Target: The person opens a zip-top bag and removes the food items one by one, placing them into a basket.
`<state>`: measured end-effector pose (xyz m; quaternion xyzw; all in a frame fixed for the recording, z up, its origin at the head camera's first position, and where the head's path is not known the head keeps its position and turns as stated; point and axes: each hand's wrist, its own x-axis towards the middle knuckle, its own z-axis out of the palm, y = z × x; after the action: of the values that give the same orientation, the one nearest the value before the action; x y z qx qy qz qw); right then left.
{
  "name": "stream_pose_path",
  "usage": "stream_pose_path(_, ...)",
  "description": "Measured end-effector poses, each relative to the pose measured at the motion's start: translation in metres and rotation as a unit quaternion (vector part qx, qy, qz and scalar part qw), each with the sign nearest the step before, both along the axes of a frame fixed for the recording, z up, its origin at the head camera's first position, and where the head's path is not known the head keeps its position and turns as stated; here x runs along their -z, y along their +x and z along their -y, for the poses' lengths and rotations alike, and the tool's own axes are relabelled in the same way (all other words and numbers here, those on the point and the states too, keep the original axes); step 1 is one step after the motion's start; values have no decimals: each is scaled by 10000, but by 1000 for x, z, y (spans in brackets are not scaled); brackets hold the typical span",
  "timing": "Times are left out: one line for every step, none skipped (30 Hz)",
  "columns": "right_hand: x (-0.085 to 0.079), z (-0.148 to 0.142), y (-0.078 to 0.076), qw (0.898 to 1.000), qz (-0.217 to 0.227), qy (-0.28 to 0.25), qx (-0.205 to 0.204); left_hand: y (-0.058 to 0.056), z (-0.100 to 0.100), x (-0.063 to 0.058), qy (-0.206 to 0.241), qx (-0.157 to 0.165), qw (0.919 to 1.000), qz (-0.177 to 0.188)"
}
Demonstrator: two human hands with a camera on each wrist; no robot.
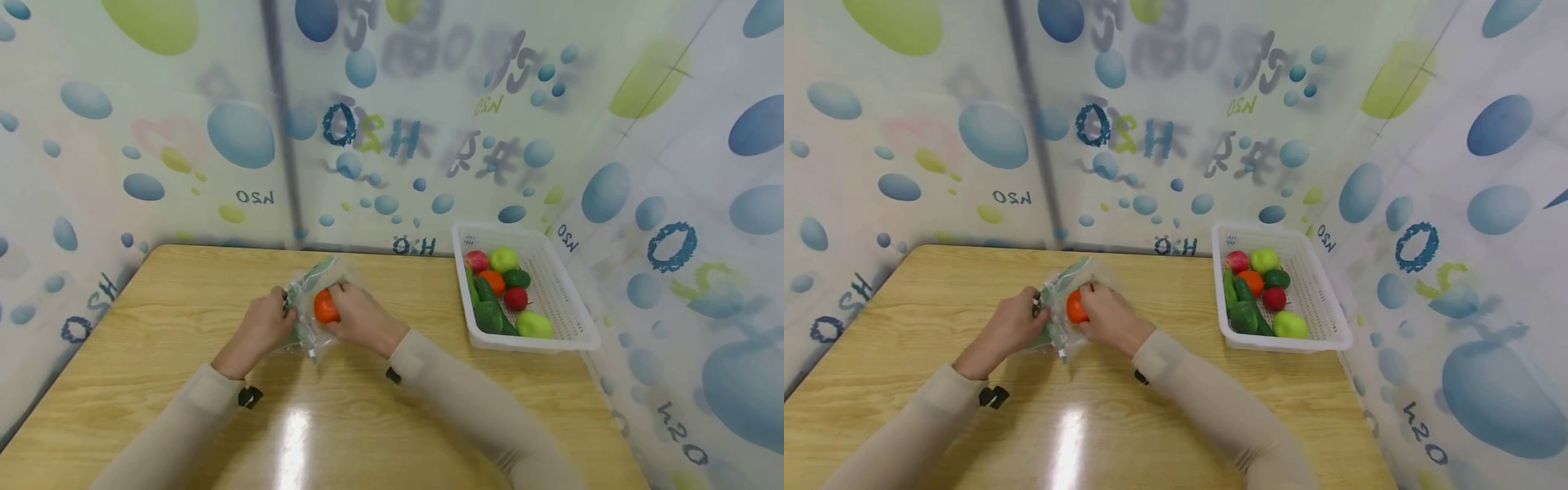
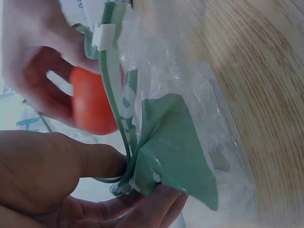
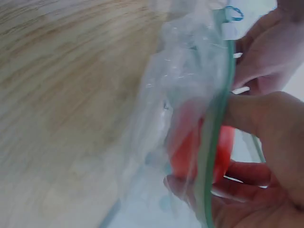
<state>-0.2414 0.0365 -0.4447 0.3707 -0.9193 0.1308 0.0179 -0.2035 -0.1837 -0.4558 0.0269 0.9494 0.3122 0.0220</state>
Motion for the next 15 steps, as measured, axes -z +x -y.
stream_pose_path(-3,-2,1,9999,10,-94,-39,0,0,0,-4,-16,10000,-12)
stream_pose_path(-6,-4,3,9998,35,-190,-74,0,1,0,-16,-23,10000,-31)
stream_pose_path(-9,-6,5,9996,42,-248,-108,0,1,0,-20,-29,10000,-52)
stream_pose_path(-12,-8,7,9994,60,-308,-151,0,2,0,-28,-33,10000,-75)
stream_pose_path(-15,-10,9,9991,69,-367,-194,0,2,1,-12,-39,10000,-81)
stream_pose_path(-18,-13,12,9988,65,-424,-238,0,2,1,6,-48,10000,-86)
stream_pose_path(-21,-15,13,9982,82,-513,-290,1,3,1,27,-64,9999,-82)
stream_pose_path(-24,-18,15,9976,96,-602,-336,1,3,0,40,-68,9999,-84)
stream_pose_path(-26,-21,17,9969,90,-682,-382,1,4,0,60,-72,9999,-72)
stream_pose_path(-29,-25,18,9960,87,-784,-422,1,4,0,69,-80,9999,-70)
stream_pose_path(-30,-29,19,9951,72,-875,-452,1,4,0,71,-93,9999,-66)
stream_pose_path(-31,-33,20,9941,59,-972,-486,1,5,0,59,-96,9999,-71)
stream_pose_path(-32,-37,20,9931,48,-1060,-507,0,5,0,37,-109,9999,-81)
stream_pose_path(-33,-42,21,9923,52,-1128,-516,0,5,0,14,-126,9999,-76)
stream_pose_path(-34,-47,21,9914,75,-1200,-512,0,6,-1,-16,-139,9999,-72)
